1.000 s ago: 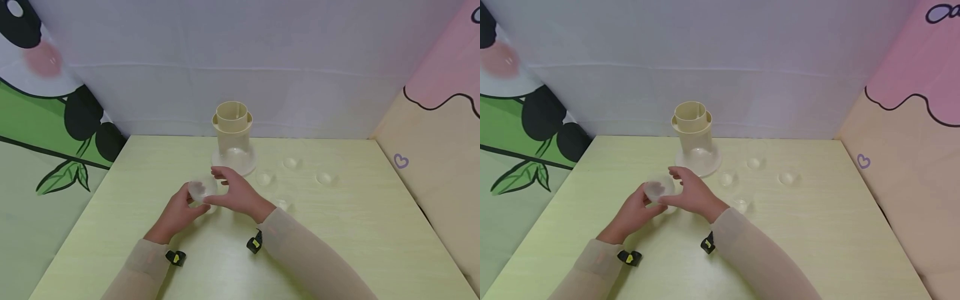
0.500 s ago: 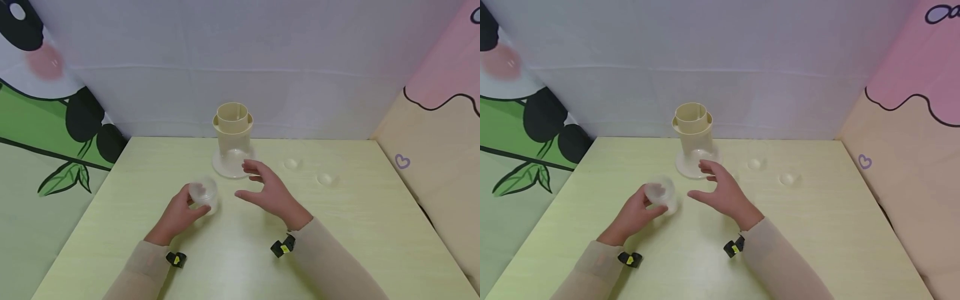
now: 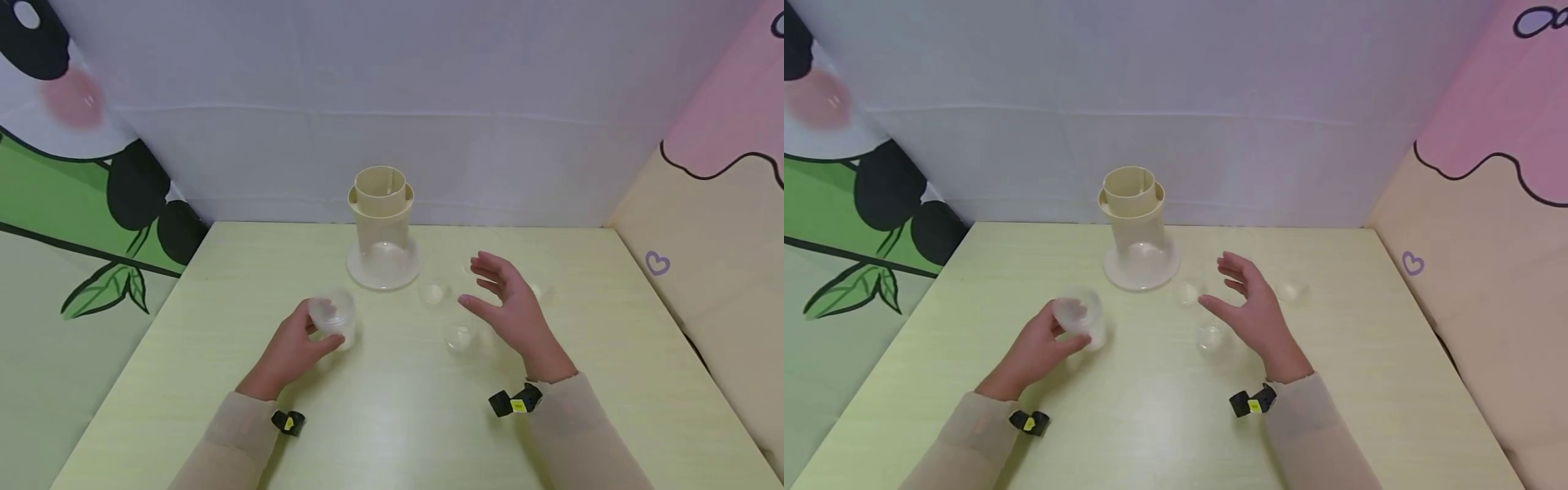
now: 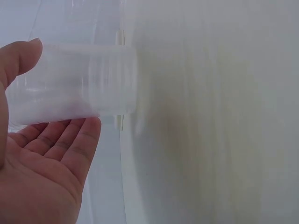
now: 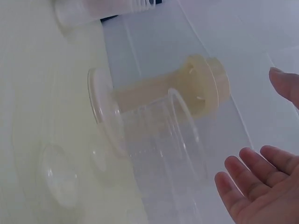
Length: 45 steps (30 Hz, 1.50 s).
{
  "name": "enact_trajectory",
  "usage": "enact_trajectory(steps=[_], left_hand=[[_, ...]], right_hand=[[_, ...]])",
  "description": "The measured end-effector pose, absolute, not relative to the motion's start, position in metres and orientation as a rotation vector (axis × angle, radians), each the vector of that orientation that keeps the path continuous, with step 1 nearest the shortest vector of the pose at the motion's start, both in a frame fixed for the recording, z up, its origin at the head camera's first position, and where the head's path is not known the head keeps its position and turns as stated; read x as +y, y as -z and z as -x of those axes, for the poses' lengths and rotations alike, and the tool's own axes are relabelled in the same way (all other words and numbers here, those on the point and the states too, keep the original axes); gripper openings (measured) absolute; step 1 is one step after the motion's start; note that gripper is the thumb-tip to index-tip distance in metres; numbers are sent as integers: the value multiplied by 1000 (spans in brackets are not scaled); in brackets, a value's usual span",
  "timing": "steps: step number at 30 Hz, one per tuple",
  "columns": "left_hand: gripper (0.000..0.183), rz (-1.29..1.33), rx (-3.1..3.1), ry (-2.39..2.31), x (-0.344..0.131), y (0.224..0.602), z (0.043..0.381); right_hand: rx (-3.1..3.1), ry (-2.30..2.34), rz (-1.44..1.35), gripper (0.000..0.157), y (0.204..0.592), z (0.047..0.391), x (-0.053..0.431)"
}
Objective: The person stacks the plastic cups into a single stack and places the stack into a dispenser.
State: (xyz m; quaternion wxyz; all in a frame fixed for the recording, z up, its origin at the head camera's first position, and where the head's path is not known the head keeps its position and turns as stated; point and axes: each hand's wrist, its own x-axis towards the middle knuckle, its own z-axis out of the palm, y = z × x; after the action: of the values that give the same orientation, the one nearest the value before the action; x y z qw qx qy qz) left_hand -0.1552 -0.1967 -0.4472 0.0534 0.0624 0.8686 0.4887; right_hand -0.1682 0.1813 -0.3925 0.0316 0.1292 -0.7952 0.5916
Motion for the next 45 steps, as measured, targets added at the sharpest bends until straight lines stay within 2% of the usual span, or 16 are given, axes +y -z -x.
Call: enact_trajectory(steps=[7,17,27,34,45], left_hand=[[73,-180,2632,-1491,-196,445,156],[76,-155,2609,-1481,-194,443,156],[75,-161,2621,-1487,-196,444,155],[75,-174,2625,-1483,-197,446,154],[74,-159,2620,-1479,-196,447,150]], right_hand=[[-2472,-1871,-299,79,413,165,198],[-2548,-1989,-339,90,445,169,203],[-2564,-1985,-453,87,451,170,199],[-2629,-1977,-382,91,461,167,199],[-2653,-1943,-368,73,463,167,191]])
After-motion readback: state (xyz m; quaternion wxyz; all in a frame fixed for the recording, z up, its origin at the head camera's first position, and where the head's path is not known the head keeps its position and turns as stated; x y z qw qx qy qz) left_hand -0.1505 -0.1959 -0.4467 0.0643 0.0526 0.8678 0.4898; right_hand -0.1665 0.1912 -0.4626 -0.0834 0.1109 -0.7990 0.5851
